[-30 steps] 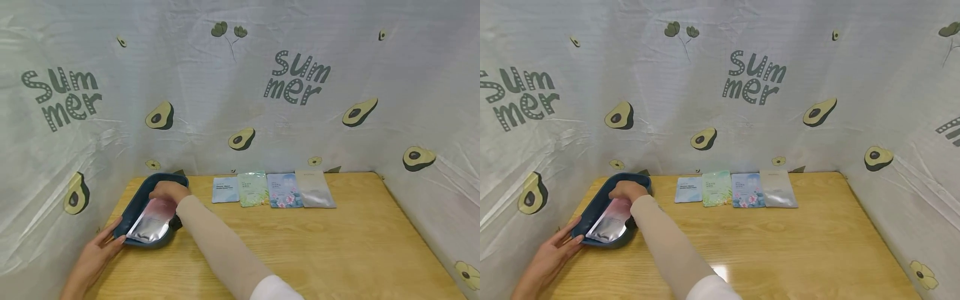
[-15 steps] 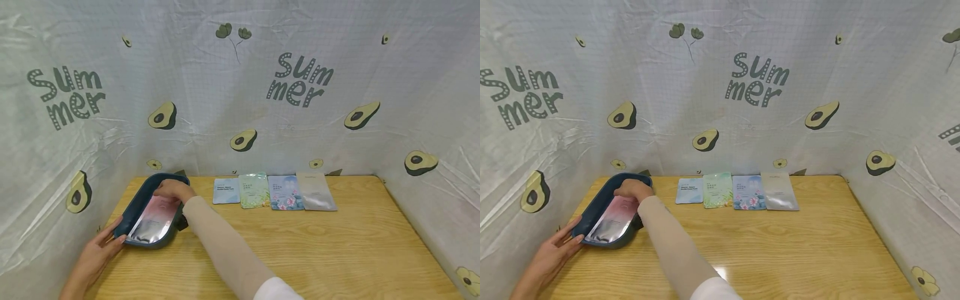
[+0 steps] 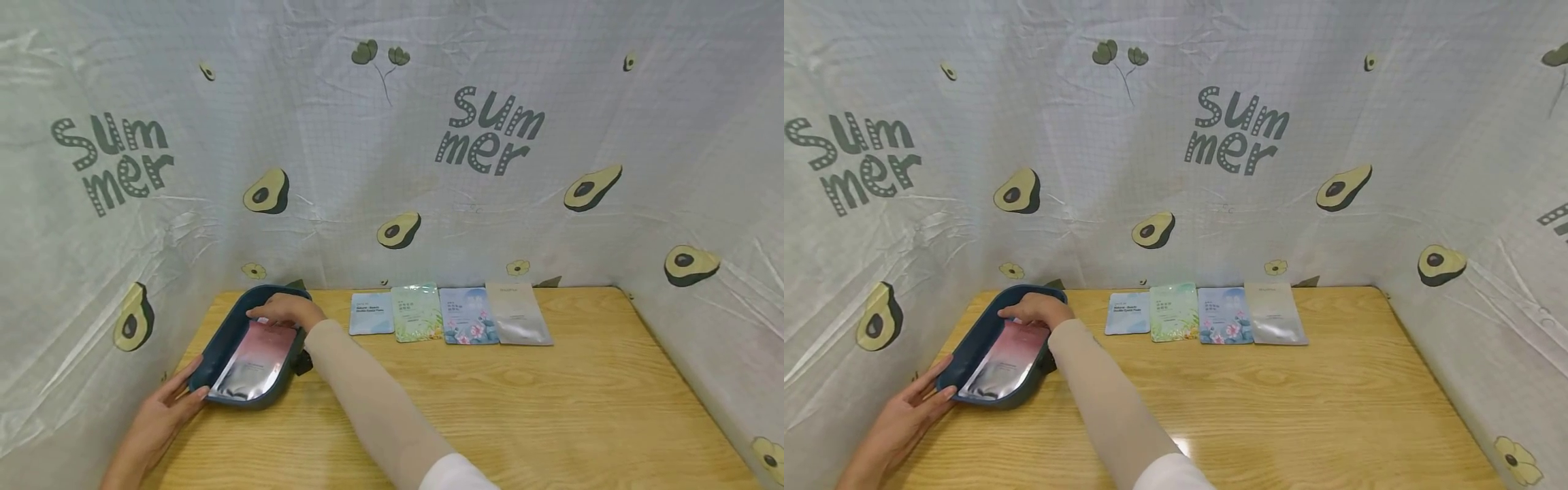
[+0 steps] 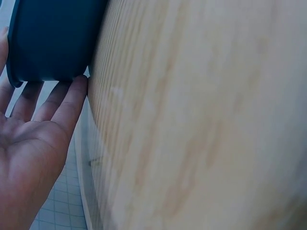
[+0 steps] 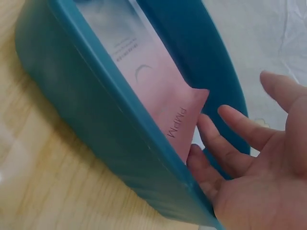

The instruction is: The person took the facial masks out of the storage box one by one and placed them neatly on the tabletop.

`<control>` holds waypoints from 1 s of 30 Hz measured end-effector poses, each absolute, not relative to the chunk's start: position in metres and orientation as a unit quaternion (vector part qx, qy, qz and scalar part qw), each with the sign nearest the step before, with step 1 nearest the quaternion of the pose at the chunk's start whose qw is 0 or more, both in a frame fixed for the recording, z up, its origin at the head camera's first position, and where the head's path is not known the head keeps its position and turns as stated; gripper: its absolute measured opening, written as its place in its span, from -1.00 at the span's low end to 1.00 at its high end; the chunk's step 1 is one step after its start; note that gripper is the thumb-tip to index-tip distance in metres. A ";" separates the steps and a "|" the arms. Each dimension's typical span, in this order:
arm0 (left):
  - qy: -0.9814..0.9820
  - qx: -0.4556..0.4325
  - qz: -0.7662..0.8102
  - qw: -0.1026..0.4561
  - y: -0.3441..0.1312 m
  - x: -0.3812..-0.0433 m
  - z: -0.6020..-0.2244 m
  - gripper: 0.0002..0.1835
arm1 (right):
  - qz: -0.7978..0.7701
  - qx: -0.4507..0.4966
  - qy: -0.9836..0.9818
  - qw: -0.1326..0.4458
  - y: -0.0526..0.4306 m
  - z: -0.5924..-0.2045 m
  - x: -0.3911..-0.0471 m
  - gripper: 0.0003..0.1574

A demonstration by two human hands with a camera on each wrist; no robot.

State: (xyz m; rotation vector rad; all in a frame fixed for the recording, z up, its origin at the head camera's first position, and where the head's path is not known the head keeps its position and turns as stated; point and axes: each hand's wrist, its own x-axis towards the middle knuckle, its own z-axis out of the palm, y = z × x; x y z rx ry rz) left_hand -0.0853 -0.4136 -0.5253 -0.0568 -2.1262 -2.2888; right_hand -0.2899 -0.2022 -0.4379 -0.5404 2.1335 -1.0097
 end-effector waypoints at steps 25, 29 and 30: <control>-0.703 0.028 -0.711 -0.008 -0.411 -0.085 -0.524 -0.27 | -0.320 -0.441 0.787 0.290 -0.191 -0.445 -0.285 -0.33; -0.703 0.026 -0.711 -0.006 -0.409 -0.085 -0.523 -0.27 | -0.284 -0.450 0.809 0.249 -0.194 -0.449 -0.284 -0.32; -0.702 0.024 -0.712 -0.005 -0.409 -0.085 -0.523 -0.27 | -0.278 -0.450 0.814 0.241 -0.194 -0.450 -0.284 -0.32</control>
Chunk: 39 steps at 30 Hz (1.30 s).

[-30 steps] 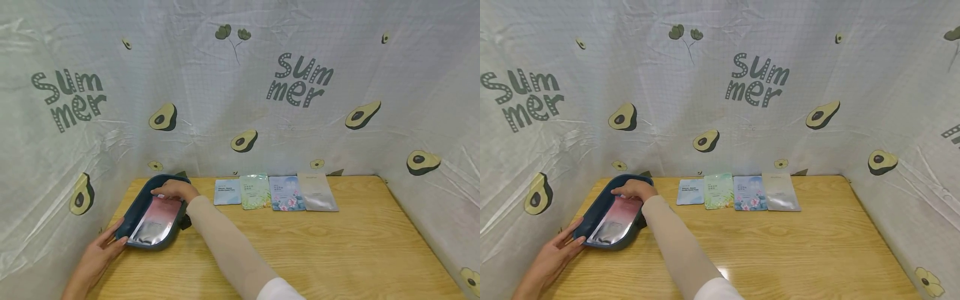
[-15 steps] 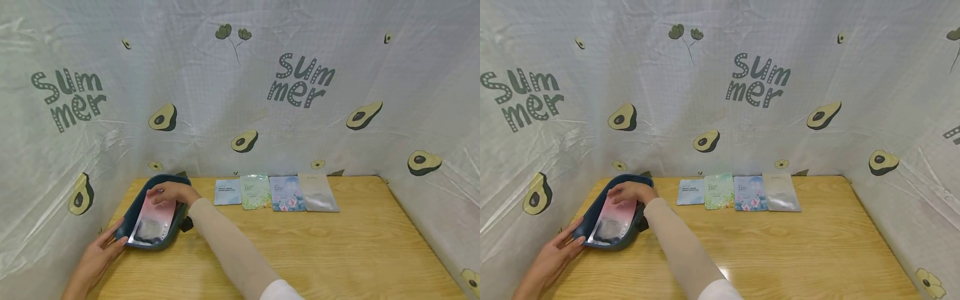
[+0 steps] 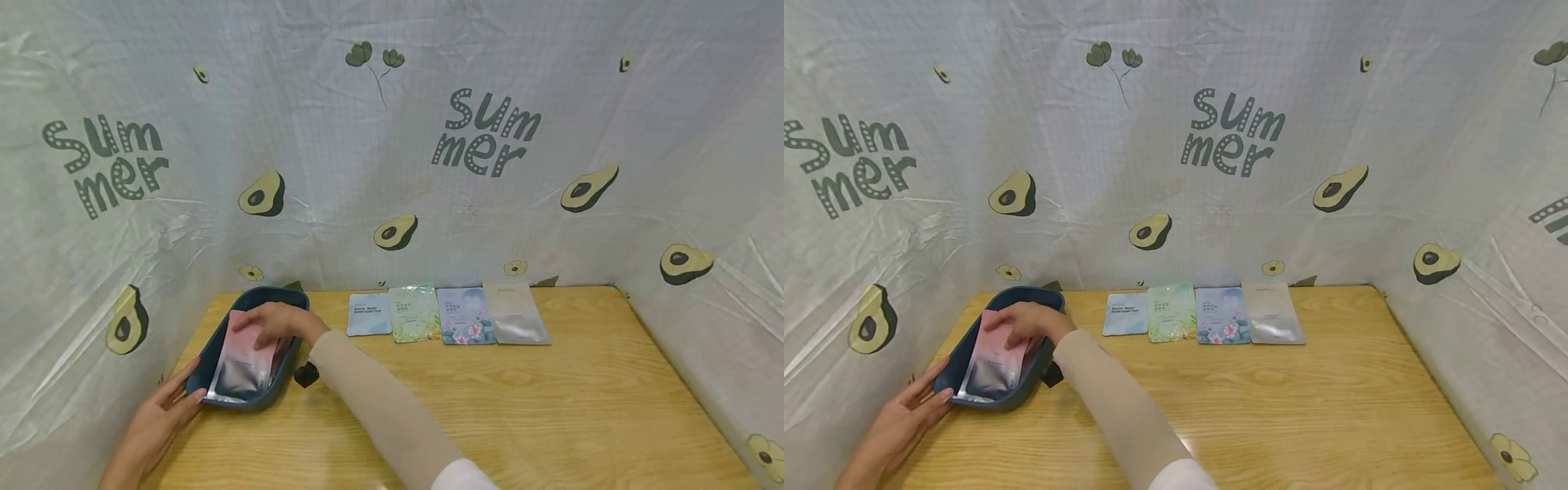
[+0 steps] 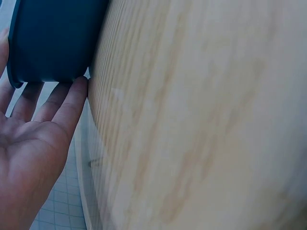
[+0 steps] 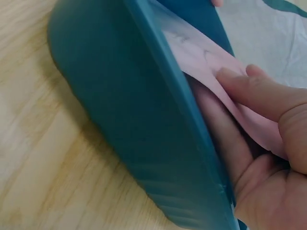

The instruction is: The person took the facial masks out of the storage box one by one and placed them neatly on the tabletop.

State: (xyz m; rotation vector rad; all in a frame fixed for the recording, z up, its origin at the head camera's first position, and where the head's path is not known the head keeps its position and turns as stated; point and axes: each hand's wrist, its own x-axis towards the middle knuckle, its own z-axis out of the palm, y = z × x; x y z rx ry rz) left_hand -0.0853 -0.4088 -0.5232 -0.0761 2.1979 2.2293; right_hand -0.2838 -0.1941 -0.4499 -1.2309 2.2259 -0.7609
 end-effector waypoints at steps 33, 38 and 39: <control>0.712 -0.066 0.699 0.014 -0.411 -0.086 -0.525 -0.22 | -0.584 -0.345 0.704 0.210 -0.095 -0.447 -0.301 -0.40; 0.709 -0.059 0.703 0.013 -0.410 -0.086 -0.525 -0.23 | -0.598 -0.344 0.696 0.199 -0.079 -0.448 -0.303 -0.38; 0.707 -0.059 0.705 0.012 -0.410 -0.085 -0.525 -0.23 | -0.599 -0.345 0.696 0.197 -0.076 -0.448 -0.304 -0.38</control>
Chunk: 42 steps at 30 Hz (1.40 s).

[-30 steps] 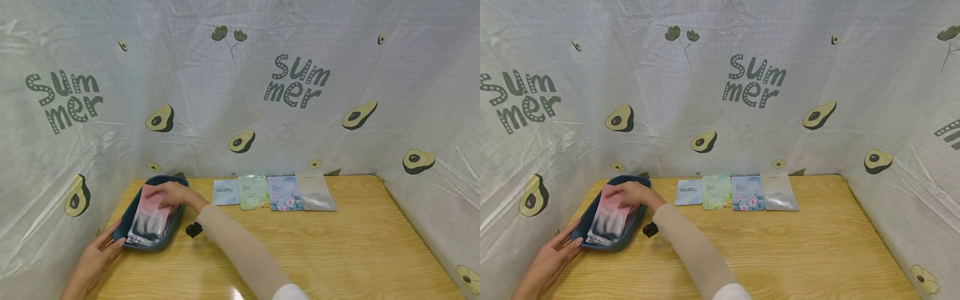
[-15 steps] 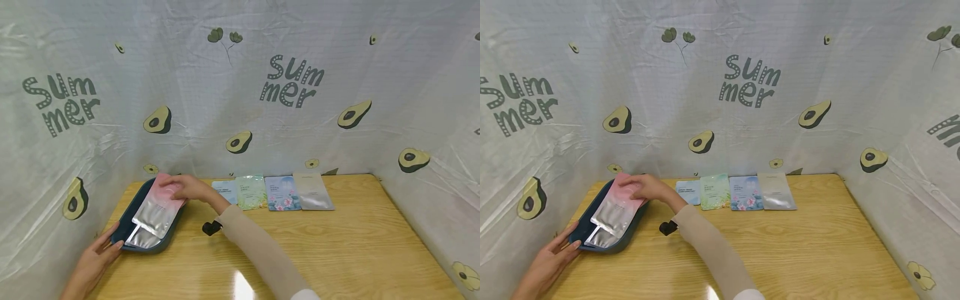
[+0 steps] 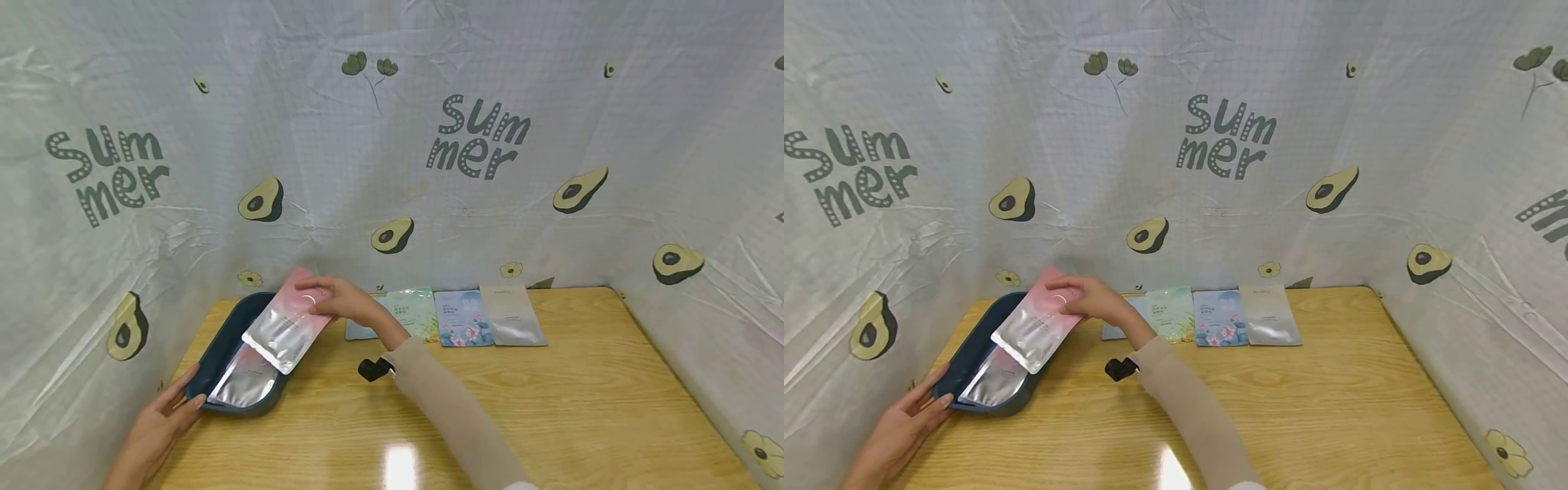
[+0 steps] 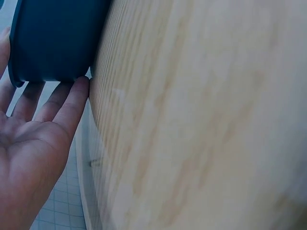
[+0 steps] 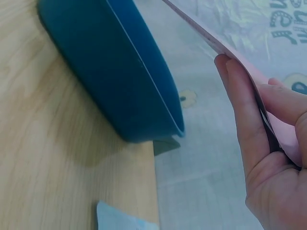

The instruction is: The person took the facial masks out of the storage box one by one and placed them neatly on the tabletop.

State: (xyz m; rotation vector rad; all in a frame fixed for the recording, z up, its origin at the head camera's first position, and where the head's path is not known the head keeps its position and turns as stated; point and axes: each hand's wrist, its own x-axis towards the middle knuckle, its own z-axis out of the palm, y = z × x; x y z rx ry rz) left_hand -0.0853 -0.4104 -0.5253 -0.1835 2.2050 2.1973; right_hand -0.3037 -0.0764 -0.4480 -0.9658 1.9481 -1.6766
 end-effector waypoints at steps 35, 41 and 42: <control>0.719 -0.101 0.687 0.032 -0.413 -0.087 -0.526 -0.19 | -0.527 -0.343 0.739 0.241 0.036 -0.463 -0.296 -0.37; 0.721 -0.093 0.686 0.033 -0.414 -0.088 -0.527 -0.20 | -0.501 -0.344 0.752 0.254 0.042 -0.465 -0.295 -0.38; 0.720 -0.088 0.688 0.032 -0.415 -0.089 -0.527 -0.21 | -0.499 -0.344 0.752 0.259 0.043 -0.466 -0.295 -0.38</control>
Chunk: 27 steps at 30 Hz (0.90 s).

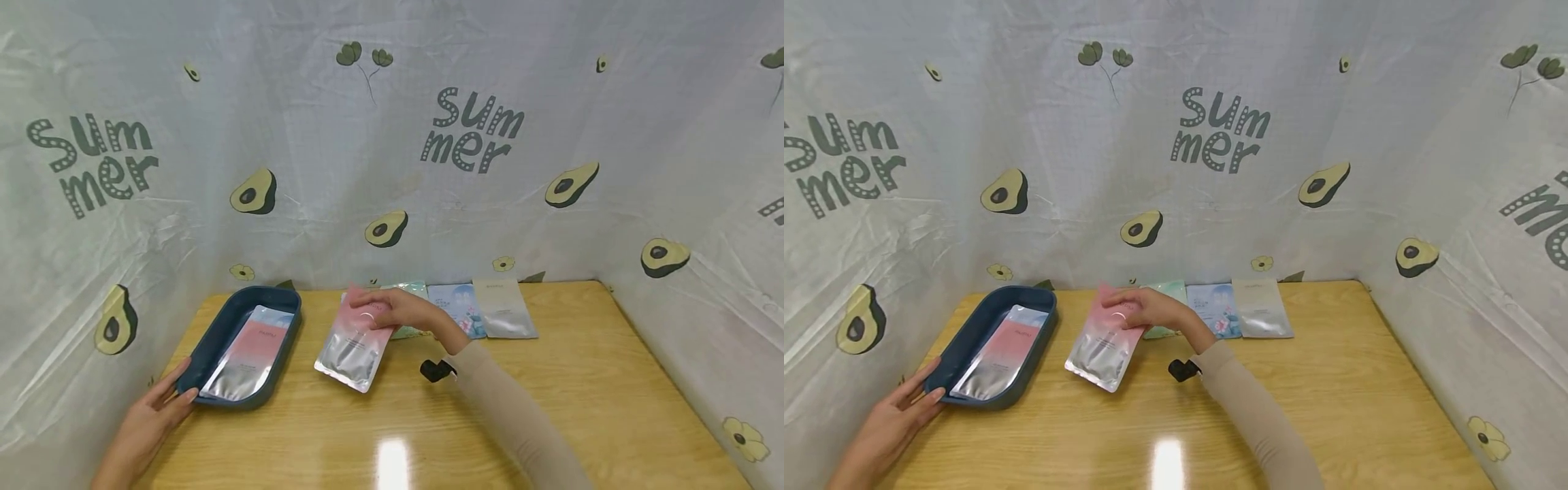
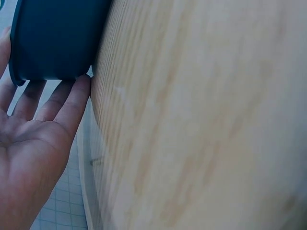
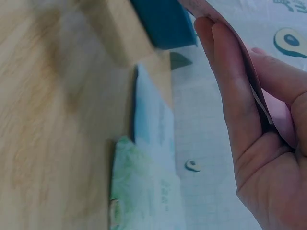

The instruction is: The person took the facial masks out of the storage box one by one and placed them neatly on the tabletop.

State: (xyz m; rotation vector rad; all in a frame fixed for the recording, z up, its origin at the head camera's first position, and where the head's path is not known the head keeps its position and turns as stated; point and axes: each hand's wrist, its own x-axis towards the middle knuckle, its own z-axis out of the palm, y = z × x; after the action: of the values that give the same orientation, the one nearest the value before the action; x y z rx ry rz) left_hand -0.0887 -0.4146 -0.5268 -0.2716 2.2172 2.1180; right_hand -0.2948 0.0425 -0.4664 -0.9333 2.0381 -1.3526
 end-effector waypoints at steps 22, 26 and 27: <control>0.721 -0.093 0.686 0.047 -0.414 -0.092 -0.522 -0.19 | -0.234 -0.434 0.852 0.178 0.002 -0.496 -0.297 -0.41; 0.703 -0.075 0.705 0.046 -0.414 -0.092 -0.522 -0.21 | -0.230 -0.420 0.860 0.178 -0.002 -0.497 -0.296 -0.46; 0.701 -0.069 0.709 0.045 -0.414 -0.093 -0.523 -0.22 | -0.232 -0.414 0.862 0.177 -0.003 -0.498 -0.296 -0.47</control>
State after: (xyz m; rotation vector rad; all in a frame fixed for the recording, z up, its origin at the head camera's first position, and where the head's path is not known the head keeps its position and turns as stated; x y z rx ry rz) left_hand -0.0926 -0.4144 -0.5230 -0.2115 2.1404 2.1646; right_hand -0.2963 -0.0029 -0.4980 -1.1712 2.4400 -0.6570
